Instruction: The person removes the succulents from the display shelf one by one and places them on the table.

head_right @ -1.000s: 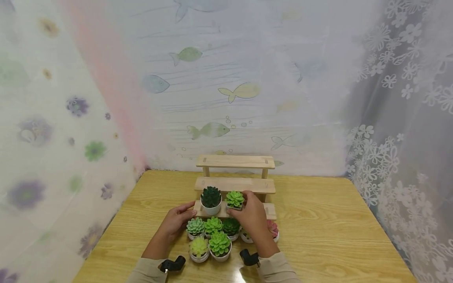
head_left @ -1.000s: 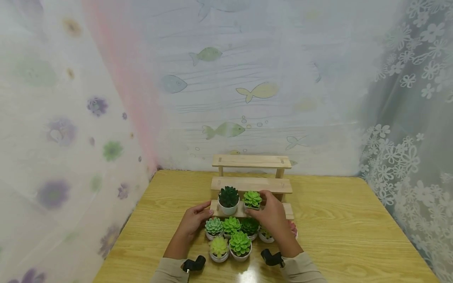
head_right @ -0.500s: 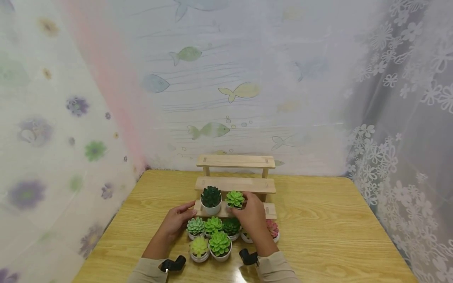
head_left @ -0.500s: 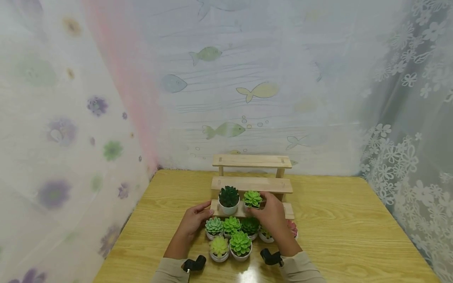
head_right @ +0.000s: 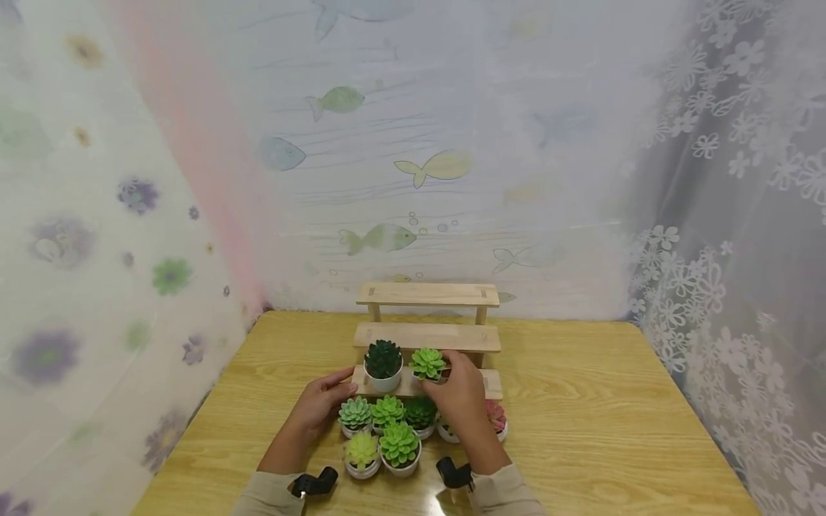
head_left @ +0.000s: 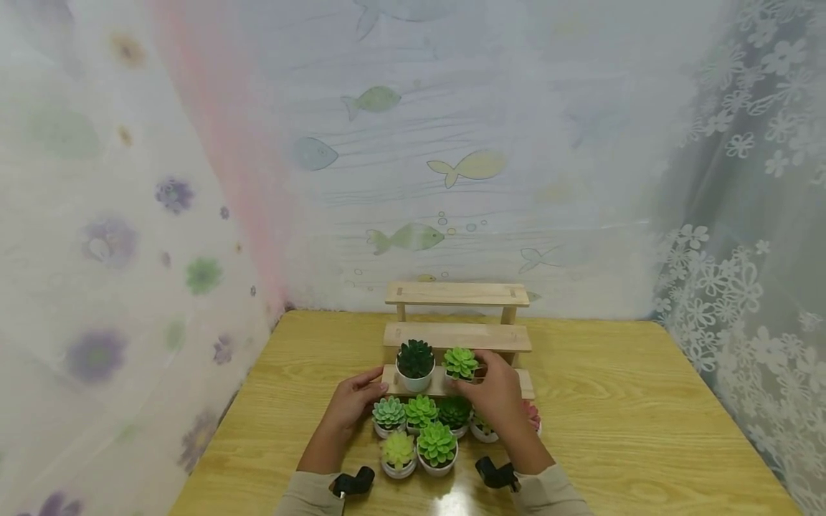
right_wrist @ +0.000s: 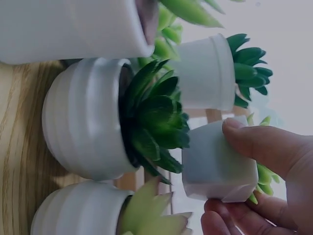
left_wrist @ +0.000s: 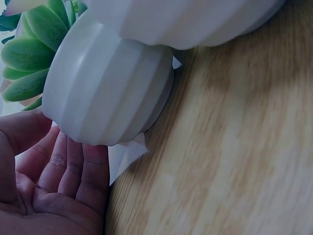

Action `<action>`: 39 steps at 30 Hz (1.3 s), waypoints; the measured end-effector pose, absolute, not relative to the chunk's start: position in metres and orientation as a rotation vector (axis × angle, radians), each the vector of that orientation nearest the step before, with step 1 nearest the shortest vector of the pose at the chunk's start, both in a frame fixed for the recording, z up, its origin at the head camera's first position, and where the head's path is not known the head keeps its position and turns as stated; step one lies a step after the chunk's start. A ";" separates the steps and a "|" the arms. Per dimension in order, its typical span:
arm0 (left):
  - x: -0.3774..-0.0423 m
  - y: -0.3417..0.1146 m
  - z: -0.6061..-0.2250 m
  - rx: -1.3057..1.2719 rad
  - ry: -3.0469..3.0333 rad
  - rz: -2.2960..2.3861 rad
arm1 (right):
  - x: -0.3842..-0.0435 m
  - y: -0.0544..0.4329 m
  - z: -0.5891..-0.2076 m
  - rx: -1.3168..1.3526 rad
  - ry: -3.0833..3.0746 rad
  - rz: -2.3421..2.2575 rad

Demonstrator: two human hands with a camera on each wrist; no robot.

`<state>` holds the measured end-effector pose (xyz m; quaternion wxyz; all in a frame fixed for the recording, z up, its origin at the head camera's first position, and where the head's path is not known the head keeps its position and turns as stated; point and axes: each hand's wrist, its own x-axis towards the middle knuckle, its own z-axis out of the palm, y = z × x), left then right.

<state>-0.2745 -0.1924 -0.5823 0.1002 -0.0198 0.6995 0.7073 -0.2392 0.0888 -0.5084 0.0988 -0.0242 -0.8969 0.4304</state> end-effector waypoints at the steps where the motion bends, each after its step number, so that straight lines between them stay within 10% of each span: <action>1: -0.275 -0.193 -0.583 -0.063 2.065 2.094 | -0.238 0.089 -0.507 -0.072 -2.650 1.278; 39: -0.273 -0.193 -0.581 -0.082 2.041 2.102 | -0.173 0.108 -0.498 -0.024 -2.632 1.358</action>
